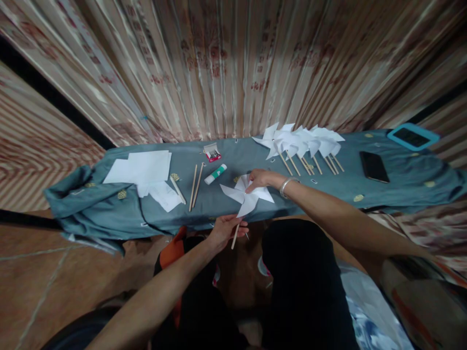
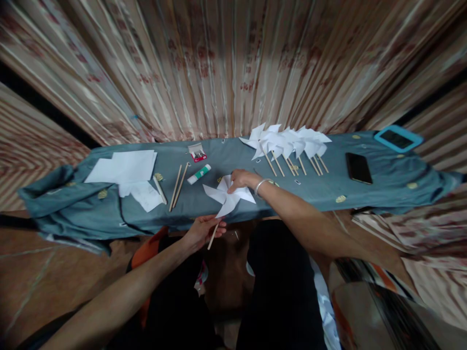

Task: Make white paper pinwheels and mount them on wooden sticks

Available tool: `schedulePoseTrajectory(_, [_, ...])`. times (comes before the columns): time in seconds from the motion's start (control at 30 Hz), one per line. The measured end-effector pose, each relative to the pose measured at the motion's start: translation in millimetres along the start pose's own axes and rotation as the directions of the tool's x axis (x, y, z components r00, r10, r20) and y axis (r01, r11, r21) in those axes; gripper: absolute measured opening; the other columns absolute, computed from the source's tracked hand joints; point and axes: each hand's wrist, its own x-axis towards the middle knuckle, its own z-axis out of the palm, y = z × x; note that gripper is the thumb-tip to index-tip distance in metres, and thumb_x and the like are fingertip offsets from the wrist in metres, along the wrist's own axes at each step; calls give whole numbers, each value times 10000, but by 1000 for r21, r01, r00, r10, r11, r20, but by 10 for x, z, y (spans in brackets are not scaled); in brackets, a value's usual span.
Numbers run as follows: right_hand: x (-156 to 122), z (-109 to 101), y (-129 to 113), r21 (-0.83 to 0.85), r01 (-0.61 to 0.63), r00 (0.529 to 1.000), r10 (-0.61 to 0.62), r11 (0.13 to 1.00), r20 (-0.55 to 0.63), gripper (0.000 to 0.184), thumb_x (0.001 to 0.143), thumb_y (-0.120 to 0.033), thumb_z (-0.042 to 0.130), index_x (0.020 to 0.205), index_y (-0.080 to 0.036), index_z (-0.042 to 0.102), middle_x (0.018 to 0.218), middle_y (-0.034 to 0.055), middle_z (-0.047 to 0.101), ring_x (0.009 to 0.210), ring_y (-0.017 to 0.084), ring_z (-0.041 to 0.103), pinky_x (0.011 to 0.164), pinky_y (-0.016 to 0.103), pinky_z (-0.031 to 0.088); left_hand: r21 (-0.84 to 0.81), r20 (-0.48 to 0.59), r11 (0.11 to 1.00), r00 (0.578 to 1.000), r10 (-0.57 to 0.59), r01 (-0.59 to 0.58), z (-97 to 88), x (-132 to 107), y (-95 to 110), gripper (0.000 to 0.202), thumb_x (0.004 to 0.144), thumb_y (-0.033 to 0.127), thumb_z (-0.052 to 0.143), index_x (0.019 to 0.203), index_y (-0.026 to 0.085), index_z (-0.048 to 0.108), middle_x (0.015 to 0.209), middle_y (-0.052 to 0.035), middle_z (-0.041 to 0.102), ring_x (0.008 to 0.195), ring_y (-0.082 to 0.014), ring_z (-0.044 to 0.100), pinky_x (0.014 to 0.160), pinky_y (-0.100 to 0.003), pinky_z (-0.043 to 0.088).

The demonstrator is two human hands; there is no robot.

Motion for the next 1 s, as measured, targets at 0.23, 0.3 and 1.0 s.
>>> schedulePoseTrajectory(0.23, [-13, -35, -5, -18, 37, 998, -36, 999, 47, 412, 747, -466, 725, 1032, -168, 739, 998, 70, 741, 965, 246, 671, 743, 244, 487, 38, 21, 999, 1000, -19, 18, 42, -2, 17, 84, 834, 95, 660, 756, 71, 681, 582, -44, 674, 438, -120, 631, 448, -203, 504])
schedulePoseTrajectory(0.3, [7, -35, 0, -23, 44, 997, -43, 999, 57, 411, 739, -463, 733, 1024, -167, 743, 989, 71, 743, 945, 245, 673, 740, 246, 482, 43, 17, 999, 1000, -19, 18, 52, 3, 19, 86, 832, 94, 659, 751, 72, 677, 573, -41, 669, 430, -124, 628, 438, -206, 501])
schedulePoseTrajectory(1.0, [12, -39, 73, 4, 103, 991, -103, 995, 84, 425, 722, -549, 699, 918, -176, 752, 898, 34, 725, 802, 194, 634, 646, 245, 426, 40, 23, 999, 1000, -21, 20, 100, -34, 45, 117, 863, 84, 613, 754, 75, 653, 585, -48, 669, 439, -136, 645, 465, -223, 531])
